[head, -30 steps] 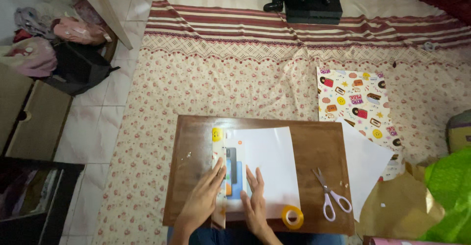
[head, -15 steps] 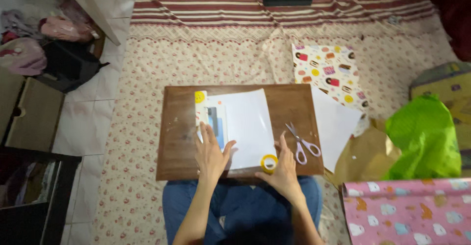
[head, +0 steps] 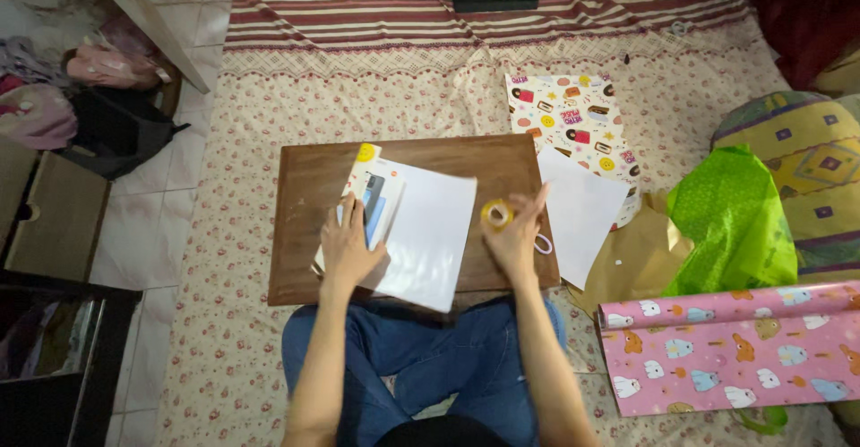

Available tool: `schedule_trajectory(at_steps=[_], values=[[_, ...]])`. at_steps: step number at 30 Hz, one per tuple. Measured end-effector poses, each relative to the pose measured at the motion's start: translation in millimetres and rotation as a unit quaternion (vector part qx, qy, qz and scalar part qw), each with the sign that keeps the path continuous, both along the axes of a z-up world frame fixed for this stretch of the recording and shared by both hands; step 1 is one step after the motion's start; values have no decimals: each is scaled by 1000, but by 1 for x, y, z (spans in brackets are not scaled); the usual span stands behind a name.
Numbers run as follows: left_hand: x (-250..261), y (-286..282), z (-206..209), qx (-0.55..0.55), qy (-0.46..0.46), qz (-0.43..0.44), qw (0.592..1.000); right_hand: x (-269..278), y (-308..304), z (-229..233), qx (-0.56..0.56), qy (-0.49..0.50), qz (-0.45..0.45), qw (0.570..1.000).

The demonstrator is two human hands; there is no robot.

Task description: The person sits on the floor and wraps a smartphone box with patterned wrapping paper. They smooth the paper, cut a sheet of white paper with scissors, place the box on the white paper, and secure it with tape.

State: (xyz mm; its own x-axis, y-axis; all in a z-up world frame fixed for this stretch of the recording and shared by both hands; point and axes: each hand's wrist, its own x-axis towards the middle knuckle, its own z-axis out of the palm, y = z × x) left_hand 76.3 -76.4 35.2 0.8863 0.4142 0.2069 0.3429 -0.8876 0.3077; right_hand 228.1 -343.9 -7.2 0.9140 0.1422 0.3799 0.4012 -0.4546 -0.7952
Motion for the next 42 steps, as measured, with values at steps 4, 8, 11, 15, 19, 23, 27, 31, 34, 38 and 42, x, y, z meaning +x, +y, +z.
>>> schedule_trajectory(at_steps=[4,8,11,15,19,23,27,31,34,38,42], values=[[-3,33,0,-16,-15,-94,995,75,14,-17,-50,-15,-20,998],[-2,49,-3,-28,-26,-135,990,102,23,-28,-96,8,-29,995],[1,55,-3,-21,-9,-136,990,104,25,-22,-128,22,-28,991],[1,66,1,-39,-22,-167,985,89,18,-1,-124,-24,-23,992],[2,68,5,-43,-15,-174,984,35,15,23,-12,-96,-2,995],[1,60,1,-23,-1,-153,988,-41,28,36,55,94,184,977],[8,34,-18,0,-49,-104,993,-76,38,37,-103,12,249,963],[16,12,-31,33,-61,-37,997,-84,40,17,-131,-2,313,941],[18,5,-34,38,-64,-11,997,-94,43,-3,-158,-40,287,944],[16,4,-36,11,-106,-24,994,-118,46,-19,-215,-81,215,949],[13,21,-31,-6,-129,-67,989,-148,49,-15,-255,-69,237,935]])
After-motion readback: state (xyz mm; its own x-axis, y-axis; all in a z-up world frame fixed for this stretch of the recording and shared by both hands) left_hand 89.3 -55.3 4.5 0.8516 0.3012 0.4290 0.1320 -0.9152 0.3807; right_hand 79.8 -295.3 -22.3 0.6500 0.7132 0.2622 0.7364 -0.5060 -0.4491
